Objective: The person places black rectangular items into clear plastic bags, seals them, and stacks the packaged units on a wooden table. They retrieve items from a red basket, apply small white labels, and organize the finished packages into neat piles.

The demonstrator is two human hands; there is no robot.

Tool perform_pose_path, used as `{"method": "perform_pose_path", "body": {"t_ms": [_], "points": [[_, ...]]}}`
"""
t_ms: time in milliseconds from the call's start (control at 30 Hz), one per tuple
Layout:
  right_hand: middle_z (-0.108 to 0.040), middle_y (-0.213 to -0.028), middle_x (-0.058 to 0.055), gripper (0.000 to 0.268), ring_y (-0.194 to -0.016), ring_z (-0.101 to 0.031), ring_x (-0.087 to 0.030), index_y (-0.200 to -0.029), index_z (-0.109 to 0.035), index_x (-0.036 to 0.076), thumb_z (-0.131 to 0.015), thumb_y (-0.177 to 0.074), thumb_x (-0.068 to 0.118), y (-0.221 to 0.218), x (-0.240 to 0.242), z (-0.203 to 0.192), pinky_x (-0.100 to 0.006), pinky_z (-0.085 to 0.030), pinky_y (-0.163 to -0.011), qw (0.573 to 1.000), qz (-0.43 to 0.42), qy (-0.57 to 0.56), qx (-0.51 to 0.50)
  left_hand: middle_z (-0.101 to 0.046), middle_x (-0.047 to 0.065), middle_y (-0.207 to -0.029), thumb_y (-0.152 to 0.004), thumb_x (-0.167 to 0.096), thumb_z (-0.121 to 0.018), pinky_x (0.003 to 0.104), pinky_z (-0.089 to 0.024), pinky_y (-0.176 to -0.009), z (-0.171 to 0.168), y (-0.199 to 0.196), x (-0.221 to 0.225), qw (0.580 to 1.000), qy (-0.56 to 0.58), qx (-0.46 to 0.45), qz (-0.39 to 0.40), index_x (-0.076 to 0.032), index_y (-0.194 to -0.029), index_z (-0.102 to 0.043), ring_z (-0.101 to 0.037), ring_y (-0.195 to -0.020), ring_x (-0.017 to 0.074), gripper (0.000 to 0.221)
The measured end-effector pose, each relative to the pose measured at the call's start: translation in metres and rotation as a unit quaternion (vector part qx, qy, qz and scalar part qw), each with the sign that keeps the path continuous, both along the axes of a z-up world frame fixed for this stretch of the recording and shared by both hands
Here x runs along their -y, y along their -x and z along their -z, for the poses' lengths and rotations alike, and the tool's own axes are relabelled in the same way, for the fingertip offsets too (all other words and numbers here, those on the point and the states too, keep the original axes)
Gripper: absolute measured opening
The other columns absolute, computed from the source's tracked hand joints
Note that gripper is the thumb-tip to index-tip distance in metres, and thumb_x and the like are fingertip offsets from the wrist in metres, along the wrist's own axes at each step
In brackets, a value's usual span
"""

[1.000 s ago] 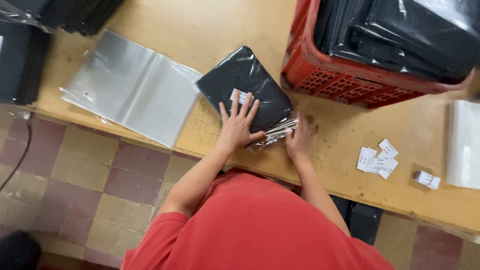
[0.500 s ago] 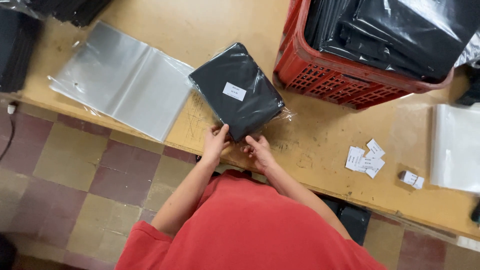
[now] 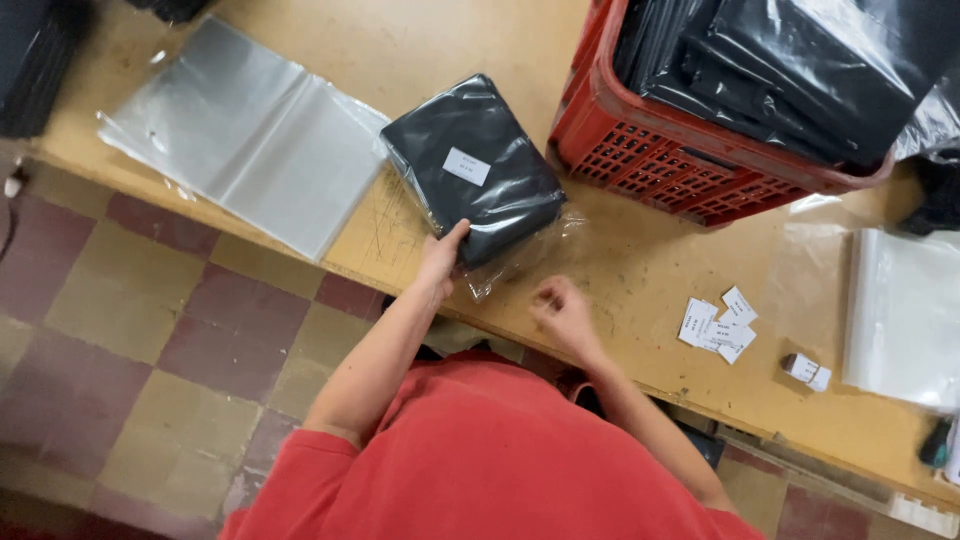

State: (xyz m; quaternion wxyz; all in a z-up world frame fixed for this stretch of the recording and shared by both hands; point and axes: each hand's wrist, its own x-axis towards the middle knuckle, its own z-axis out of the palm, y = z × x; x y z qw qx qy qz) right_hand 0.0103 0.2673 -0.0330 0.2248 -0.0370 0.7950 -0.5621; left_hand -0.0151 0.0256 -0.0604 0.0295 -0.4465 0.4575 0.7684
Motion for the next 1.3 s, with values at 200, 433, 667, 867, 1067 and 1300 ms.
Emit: {"method": "perform_pose_path", "body": {"t_ms": [200,433,667,867,1067,1300], "points": [[-0.064,-0.124,-0.013,0.070,-0.118,-0.061,-0.038,-0.142,-0.043,0.018,-0.080,-0.083,0.020,0.116,0.003,0.021,-0.050,-0.050,-0.101,0.951,0.095,-0.253,-0.150,-0.075,0.006,-0.082,-0.090,-0.019,-0.070,0.013,-0.051,-0.047,0.030,-0.058,-0.059,0.994,-0.026,-0.026,0.105,0.001,-0.100,-0.065,-0.074,-0.064,0.0099,0.022],[-0.074,-0.088,-0.006,0.009,-0.089,-0.072,-0.029,-0.091,-0.071,0.018,-0.072,-0.086,0.025,0.127,-0.062,0.085,-0.042,-0.055,-0.076,0.919,-0.041,-0.295,-0.259,-0.059,-0.001,-0.046,-0.085,-0.046,-0.072,0.021,-0.037,-0.044,-0.020,-0.098,0.000,0.936,0.136,-0.067,0.318,-0.017,-0.055,-0.065,-0.051,-0.044,0.0083,0.043],[-0.062,-0.132,-0.013,0.044,-0.125,-0.056,-0.032,-0.134,-0.060,0.018,-0.062,-0.095,0.039,0.140,0.007,0.009,-0.047,-0.045,-0.105,0.986,-0.010,-0.151,-0.074,-0.066,0.018,-0.122,-0.075,-0.059,-0.084,0.045,-0.054,-0.094,-0.021,-0.063,0.023,0.978,0.181,0.014,0.100,-0.002,-0.136,-0.050,-0.062,-0.119,0.0317,0.090],[-0.062,-0.130,-0.024,0.075,-0.128,-0.054,-0.037,-0.133,-0.064,0.008,-0.075,-0.083,0.062,0.120,0.070,-0.069,-0.049,-0.044,-0.105,0.982,-0.075,-0.165,0.061,-0.063,0.024,-0.127,-0.069,-0.045,-0.089,0.047,-0.052,-0.100,-0.080,-0.046,0.012,0.996,0.054,-0.012,0.069,0.004,-0.128,-0.060,-0.059,-0.125,0.0367,0.083],[-0.059,-0.127,-0.026,0.068,-0.121,-0.054,-0.038,-0.135,-0.059,0.006,-0.079,-0.083,0.045,0.111,0.053,-0.037,-0.049,-0.041,-0.103,0.977,-0.017,-0.009,0.212,-0.064,0.018,-0.117,-0.074,-0.026,-0.090,0.051,-0.062,-0.072,-0.070,-0.059,0.011,0.991,-0.073,-0.065,0.094,-0.002,-0.127,-0.052,-0.067,-0.104,0.0336,0.070],[-0.071,-0.098,-0.019,0.047,-0.081,-0.067,-0.032,-0.120,-0.062,-0.001,-0.064,-0.089,0.033,0.093,0.031,0.007,-0.044,-0.056,-0.070,0.934,0.011,0.126,0.335,-0.058,0.006,-0.086,-0.089,-0.020,-0.064,0.026,-0.051,-0.053,-0.194,-0.096,0.036,0.964,0.067,-0.050,0.253,-0.011,-0.121,-0.048,-0.055,-0.066,0.0134,0.037]]}}
